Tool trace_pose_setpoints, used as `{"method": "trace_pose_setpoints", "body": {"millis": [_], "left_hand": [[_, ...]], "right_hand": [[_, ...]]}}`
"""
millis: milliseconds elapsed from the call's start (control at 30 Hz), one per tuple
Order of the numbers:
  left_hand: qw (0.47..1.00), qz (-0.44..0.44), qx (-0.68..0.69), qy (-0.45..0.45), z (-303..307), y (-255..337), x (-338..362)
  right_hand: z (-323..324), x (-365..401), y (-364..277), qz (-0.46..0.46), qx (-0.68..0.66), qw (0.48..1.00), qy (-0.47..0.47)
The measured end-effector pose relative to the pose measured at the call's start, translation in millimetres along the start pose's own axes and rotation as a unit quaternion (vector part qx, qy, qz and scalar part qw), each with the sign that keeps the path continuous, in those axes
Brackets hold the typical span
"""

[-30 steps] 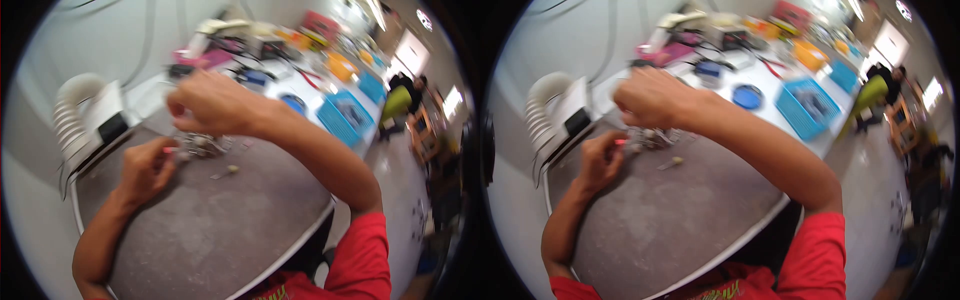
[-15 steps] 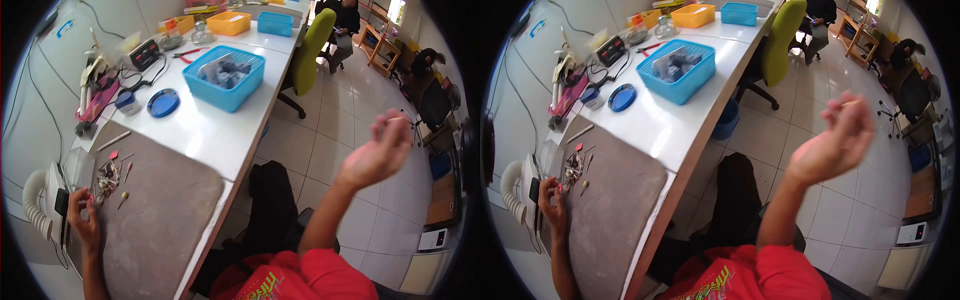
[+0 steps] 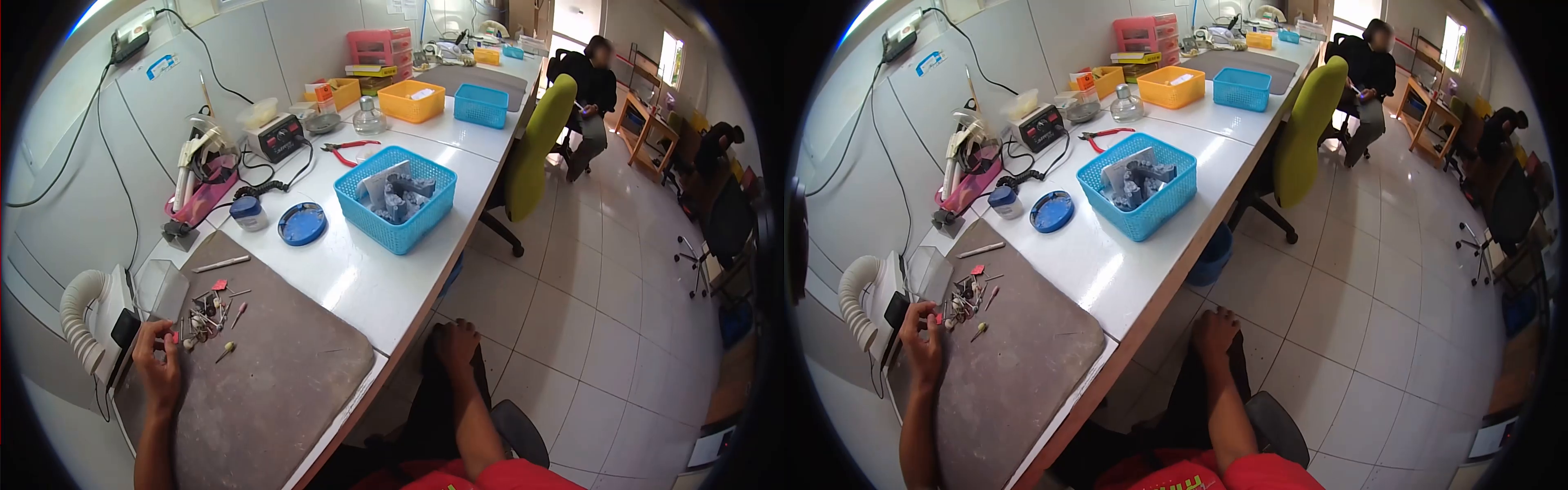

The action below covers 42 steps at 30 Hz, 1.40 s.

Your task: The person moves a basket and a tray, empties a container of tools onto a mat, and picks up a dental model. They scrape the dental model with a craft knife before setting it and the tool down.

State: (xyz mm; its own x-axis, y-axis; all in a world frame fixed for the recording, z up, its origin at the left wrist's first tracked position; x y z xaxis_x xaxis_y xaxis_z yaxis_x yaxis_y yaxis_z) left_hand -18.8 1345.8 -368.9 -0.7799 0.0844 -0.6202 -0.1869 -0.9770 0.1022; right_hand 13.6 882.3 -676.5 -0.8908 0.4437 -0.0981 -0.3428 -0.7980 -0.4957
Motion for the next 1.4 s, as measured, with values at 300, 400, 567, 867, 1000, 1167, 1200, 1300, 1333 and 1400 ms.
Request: {"method": "trace_pose_setpoints", "body": {"millis": [300,400,567,867,1000,1167,1200,1300,1333,1400], "left_hand": [[0.999,-0.014,0.019,0.027,-1,3,-2],[0.999,0.005,0.023,0.023,-2,2,-1],[1.0,0.004,0.021,0.01,-3,1,-1],[0.998,0.052,0.024,0.015,-2,-9,1],[0.999,0.039,0.011,0.021,-4,-10,-2],[0.999,0.049,0.008,0.019,-4,-5,-2],[0.998,0.06,0.005,0.017,-3,-5,-3],[0.999,-0.001,-0.01,0.04,-1,-3,-5],[0.999,0.001,-0.009,0.04,0,-1,-5],[0.999,0.003,-0.003,0.038,-1,-4,-4]], "right_hand": [[136,-3,-48,0.009,-0.471,0.879,0.071],[226,-29,-77,0.051,-0.501,0.856,0.115],[312,-74,-145,0.309,-0.319,0.888,0.114],[304,-150,-208,0.34,0.02,0.934,-0.106],[297,-160,-210,0.34,0.031,0.932,-0.12],[299,-161,-200,0.378,-0.092,0.919,-0.069],[299,-162,-200,0.386,-0.134,0.911,-0.053],[308,-149,-210,0.408,-0.181,0.895,-0.017],[311,-141,-219,0.4,-0.207,0.893,0.015],[314,-119,-237,0.43,-0.243,0.869,-0.011]]}}
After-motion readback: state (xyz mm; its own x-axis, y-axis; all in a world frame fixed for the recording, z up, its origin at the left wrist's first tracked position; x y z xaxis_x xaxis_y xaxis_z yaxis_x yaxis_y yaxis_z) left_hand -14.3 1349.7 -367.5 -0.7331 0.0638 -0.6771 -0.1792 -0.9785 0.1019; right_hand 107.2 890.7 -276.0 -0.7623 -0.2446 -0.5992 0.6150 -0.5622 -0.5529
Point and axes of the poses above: each hand's wrist, its own x-axis away from the middle knuckle, its own z-axis out of the back of the hand, y = z × x, the point moved 1 cm from there along -x, towards the middle knuckle, and after that the axes turned 14 degrees about -x, right-handed, at the moved point
